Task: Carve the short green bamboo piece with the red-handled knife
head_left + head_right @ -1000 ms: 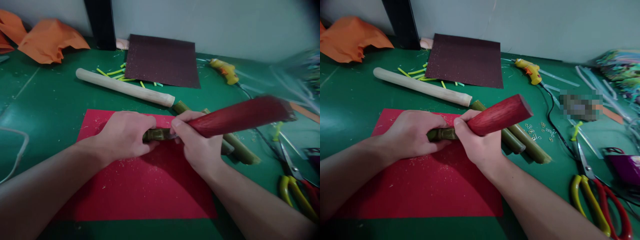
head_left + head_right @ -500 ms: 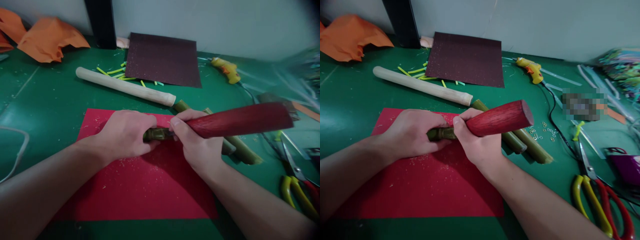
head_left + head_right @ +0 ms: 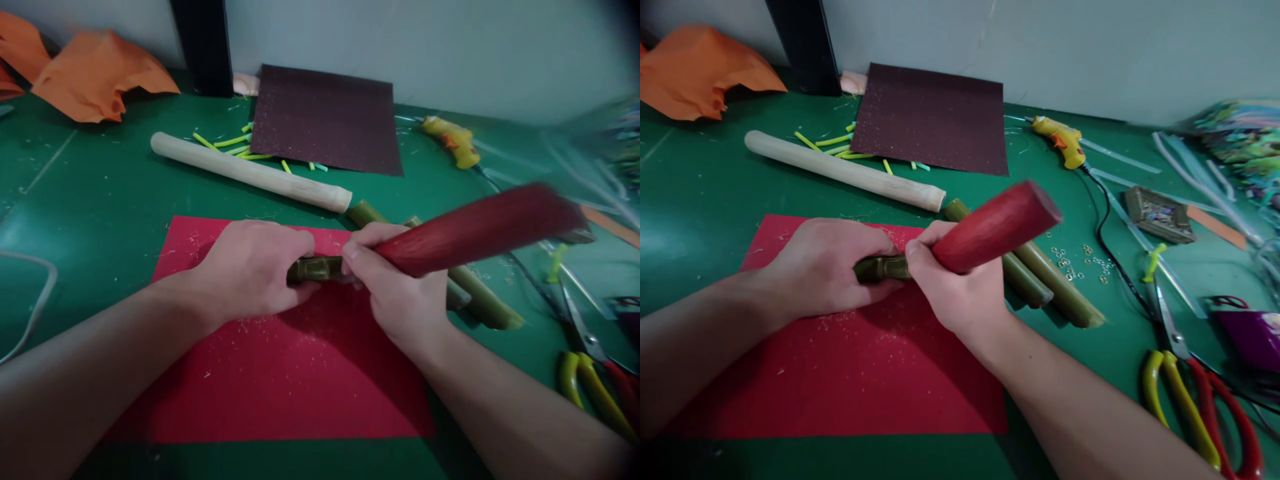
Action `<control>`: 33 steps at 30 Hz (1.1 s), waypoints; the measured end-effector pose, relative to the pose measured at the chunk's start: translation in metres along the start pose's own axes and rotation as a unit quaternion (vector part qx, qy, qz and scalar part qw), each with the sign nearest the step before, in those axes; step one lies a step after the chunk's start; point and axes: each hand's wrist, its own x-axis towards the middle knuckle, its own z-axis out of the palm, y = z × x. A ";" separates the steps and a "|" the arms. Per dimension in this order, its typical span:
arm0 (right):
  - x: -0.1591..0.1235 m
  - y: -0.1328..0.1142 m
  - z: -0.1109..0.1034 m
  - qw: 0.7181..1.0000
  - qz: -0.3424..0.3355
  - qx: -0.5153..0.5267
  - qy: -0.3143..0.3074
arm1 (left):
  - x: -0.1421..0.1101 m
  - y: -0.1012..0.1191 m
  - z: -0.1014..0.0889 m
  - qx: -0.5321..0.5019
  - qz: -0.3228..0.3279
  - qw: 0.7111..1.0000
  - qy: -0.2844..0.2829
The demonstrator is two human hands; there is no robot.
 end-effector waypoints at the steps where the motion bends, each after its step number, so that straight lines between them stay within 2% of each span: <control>1: 0.000 0.001 0.000 1.000 -0.003 0.005 -0.005 | 0.000 0.000 0.000 0.004 -0.003 1.000 0.001; 7: 0.001 0.003 -0.001 1.000 -0.017 0.001 0.017 | -0.001 -0.001 0.001 0.003 0.011 1.000 0.018; 14: -0.001 0.002 0.001 0.999 -0.032 0.022 -0.007 | -0.001 -0.001 0.002 0.016 0.005 1.000 0.017; 17: 0.000 0.004 0.001 0.999 -0.026 0.015 0.022 | -0.001 -0.001 0.002 0.016 0.006 1.000 0.018; 21: 0.001 0.004 0.001 0.999 -0.030 0.008 0.024 | -0.002 -0.002 0.002 0.013 0.018 0.999 0.034; 27: -0.003 0.001 0.001 0.999 -0.018 0.037 -0.019 | -0.002 -0.002 0.003 0.009 0.017 0.999 0.031; 31: -0.003 0.004 0.001 0.999 0.004 0.026 0.035 | -0.002 -0.001 0.001 0.010 0.013 1.000 0.023; 33: -0.002 0.006 0.001 0.999 0.001 0.019 0.037 | -0.002 -0.001 0.001 0.014 0.008 1.000 0.020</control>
